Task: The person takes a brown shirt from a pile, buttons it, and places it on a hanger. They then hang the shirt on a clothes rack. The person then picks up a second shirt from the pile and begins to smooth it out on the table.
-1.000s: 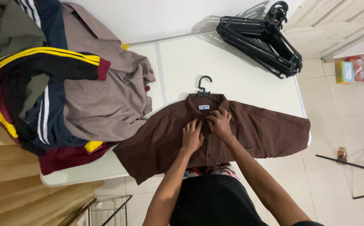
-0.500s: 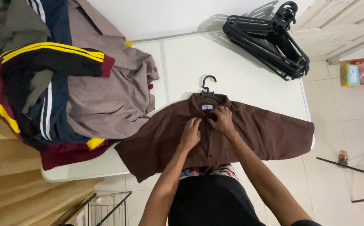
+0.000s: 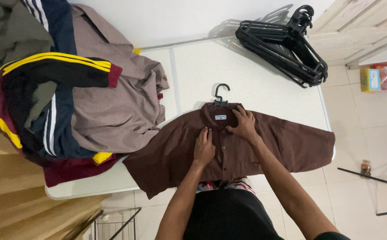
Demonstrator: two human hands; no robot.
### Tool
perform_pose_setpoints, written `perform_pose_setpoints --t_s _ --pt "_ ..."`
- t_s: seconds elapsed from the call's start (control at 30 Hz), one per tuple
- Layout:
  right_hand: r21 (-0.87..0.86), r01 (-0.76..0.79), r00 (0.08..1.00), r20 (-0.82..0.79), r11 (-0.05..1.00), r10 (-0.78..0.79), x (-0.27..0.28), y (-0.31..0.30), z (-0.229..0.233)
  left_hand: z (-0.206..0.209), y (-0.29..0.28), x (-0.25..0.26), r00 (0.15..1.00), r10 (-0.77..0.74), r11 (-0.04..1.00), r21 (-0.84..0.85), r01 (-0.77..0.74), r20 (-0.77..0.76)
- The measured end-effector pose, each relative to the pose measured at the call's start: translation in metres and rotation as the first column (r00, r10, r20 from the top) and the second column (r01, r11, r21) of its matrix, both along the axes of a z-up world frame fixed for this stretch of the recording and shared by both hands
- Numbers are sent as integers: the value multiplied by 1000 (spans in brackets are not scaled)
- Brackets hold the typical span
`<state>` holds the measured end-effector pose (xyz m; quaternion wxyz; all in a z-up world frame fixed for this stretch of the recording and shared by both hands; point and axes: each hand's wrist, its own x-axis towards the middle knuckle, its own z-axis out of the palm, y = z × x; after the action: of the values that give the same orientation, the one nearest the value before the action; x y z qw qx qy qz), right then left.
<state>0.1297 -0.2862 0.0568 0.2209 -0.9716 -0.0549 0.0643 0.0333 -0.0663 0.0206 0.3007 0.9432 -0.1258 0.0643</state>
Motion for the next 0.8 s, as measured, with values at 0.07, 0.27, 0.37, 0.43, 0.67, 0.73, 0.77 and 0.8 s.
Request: perform_pose_setpoints --t_s 0.07,0.27,0.37,0.43,0.67,0.73,0.77,0.8 --pt "8 -51 999 -13 999 51 1 -6 -4 -4 -2 -1 1000 16 1000 4 -16 -5" --pt "174 -129 936 347 976 62 -21 -17 -22 9 -3 5 994 27 996 86 -18 -104" --pt "90 -77 920 389 993 36 -32 -12 -29 20 -6 6 984 35 993 114 -15 -176" --pt "48 -26 926 378 998 6 -37 -6 -28 24 -7 3 981 56 992 125 -33 -187" --pt "-57 101 973 215 993 -87 -34 10 -14 17 -5 -1 952 13 987 158 38 -307" --pt "-60 95 963 258 994 -77 -38 13 -17 12 -9 -1 923 25 989 144 34 -384" --pt "-62 89 959 275 994 -69 -44 15 -20 9 -10 -7 931 34 987 157 25 -364" --pt "-40 93 947 313 995 -76 -42 17 -23 6 -10 -3 943 41 985 170 17 -331"
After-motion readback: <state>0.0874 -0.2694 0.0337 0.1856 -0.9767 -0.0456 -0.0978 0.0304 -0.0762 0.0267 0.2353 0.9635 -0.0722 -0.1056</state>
